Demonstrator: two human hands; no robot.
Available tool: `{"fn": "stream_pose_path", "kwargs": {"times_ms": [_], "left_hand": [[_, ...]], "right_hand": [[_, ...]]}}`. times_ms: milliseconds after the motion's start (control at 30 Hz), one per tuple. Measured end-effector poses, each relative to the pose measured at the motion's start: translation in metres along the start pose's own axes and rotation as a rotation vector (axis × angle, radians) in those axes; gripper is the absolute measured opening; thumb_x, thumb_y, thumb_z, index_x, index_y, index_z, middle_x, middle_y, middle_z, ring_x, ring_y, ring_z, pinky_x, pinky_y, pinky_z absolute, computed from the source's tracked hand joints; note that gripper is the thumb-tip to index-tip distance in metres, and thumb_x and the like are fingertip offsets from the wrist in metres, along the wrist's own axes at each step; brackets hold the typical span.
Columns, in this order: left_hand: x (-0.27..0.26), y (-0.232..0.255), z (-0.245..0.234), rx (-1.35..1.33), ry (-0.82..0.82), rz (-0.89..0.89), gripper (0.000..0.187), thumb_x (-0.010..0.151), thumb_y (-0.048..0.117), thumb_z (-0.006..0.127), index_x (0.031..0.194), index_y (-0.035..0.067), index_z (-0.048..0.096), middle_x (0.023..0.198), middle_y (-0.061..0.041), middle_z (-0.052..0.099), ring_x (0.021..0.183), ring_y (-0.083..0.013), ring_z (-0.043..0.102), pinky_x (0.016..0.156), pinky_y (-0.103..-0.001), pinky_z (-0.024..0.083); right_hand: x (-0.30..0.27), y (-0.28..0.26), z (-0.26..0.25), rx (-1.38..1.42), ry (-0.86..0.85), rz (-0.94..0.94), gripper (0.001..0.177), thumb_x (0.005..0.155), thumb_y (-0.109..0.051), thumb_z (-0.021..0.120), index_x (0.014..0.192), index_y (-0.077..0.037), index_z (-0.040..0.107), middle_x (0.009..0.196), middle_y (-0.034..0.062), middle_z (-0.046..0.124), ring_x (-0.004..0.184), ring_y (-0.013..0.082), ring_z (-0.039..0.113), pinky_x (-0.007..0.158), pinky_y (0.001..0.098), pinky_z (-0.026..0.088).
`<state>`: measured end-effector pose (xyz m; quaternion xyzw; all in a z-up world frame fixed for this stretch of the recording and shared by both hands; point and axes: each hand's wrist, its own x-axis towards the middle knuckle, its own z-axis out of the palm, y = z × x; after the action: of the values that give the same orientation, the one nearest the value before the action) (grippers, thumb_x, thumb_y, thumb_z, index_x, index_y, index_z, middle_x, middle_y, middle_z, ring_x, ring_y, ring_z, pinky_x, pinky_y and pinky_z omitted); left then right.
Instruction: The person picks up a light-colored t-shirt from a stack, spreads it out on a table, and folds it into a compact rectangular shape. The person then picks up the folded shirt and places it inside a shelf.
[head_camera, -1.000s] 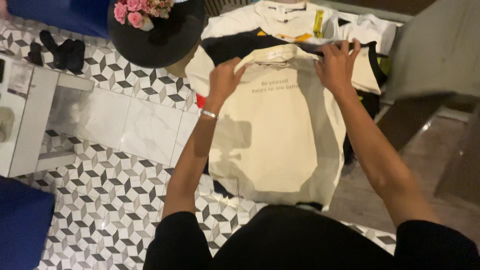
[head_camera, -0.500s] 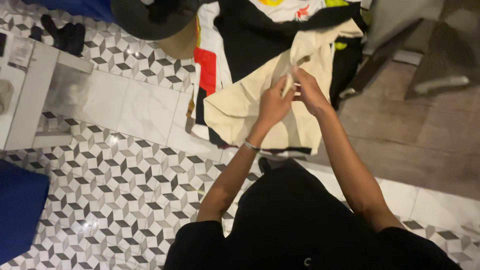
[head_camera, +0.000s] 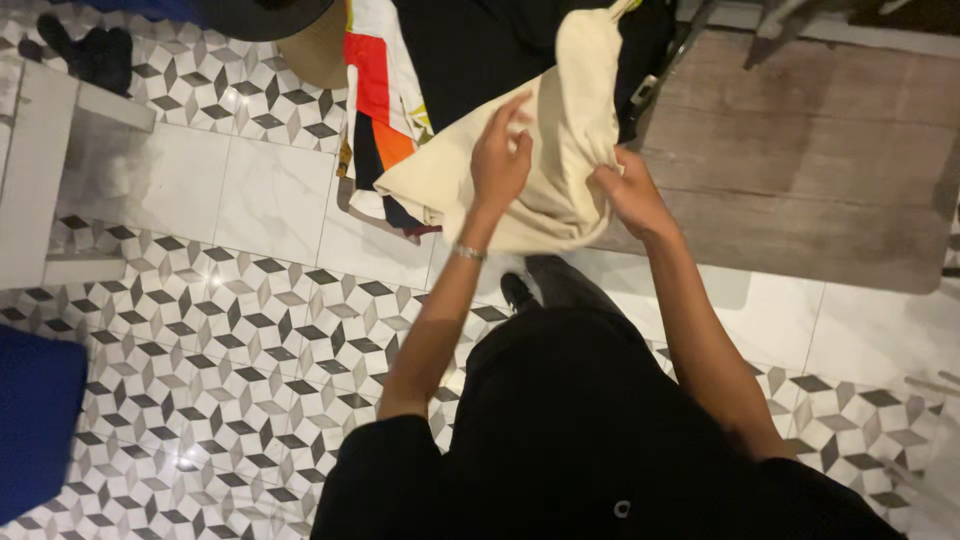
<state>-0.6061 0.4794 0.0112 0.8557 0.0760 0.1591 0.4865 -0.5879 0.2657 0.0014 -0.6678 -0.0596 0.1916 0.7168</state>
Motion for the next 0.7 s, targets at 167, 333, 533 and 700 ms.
{"fn": "stream_pose_path", "kwargs": {"times_ms": [167, 333, 533, 700], "left_hand": [[0.03, -0.02, 0.03, 0.328, -0.233, 0.366, 0.092, 0.079, -0.007, 0.065, 0.162, 0.017, 0.034, 0.163, -0.008, 0.035, 0.141, -0.0353, 0.043, 0.109, -0.042, 0.049], [0.042, -0.011, 0.073, 0.58, -0.491, 0.641, 0.1, 0.072, -0.004, 0.069, 0.161, 0.029, 0.039, 0.173, -0.002, 0.023, 0.157, -0.0346, 0.029, 0.119, -0.045, 0.043], [0.011, 0.019, 0.151, 0.434, -0.828, 0.728, 0.09, 0.072, 0.025, 0.085, 0.154, 0.024, 0.046, 0.16, -0.008, 0.04, 0.144, -0.0362, 0.04, 0.11, -0.06, 0.032], [-0.001, 0.035, 0.199, 0.591, -1.039, 0.444, 0.07, 0.071, 0.03, 0.077, 0.14, 0.027, 0.063, 0.12, -0.015, 0.068, 0.119, -0.0335, 0.057, 0.1, -0.049, 0.045]], "right_hand": [[-0.049, -0.02, -0.036, -0.076, -0.292, 0.052, 0.039, 0.084, -0.01, 0.056, 0.119, 0.002, 0.068, 0.105, 0.0015, 0.073, 0.092, 0.0092, 0.065, 0.083, 0.025, 0.053], [-0.07, -0.018, -0.09, -0.25, -0.363, 0.17, 0.029, 0.086, -0.013, 0.061, 0.107, 0.004, 0.071, 0.087, 0.0006, 0.067, 0.078, 0.0097, 0.056, 0.068, 0.0293, 0.047], [-0.076, -0.019, -0.167, -0.41, -0.44, 0.15, 0.028, 0.086, -0.019, 0.062, 0.104, 0.001, 0.069, 0.084, 0.0005, 0.07, 0.076, 0.0091, 0.058, 0.068, 0.0273, 0.05], [-0.088, -0.02, -0.231, -0.594, -0.376, 0.345, 0.028, 0.088, -0.02, 0.062, 0.103, 0.004, 0.07, 0.079, 0.0101, 0.066, 0.07, 0.0184, 0.056, 0.061, 0.0374, 0.048]]}}
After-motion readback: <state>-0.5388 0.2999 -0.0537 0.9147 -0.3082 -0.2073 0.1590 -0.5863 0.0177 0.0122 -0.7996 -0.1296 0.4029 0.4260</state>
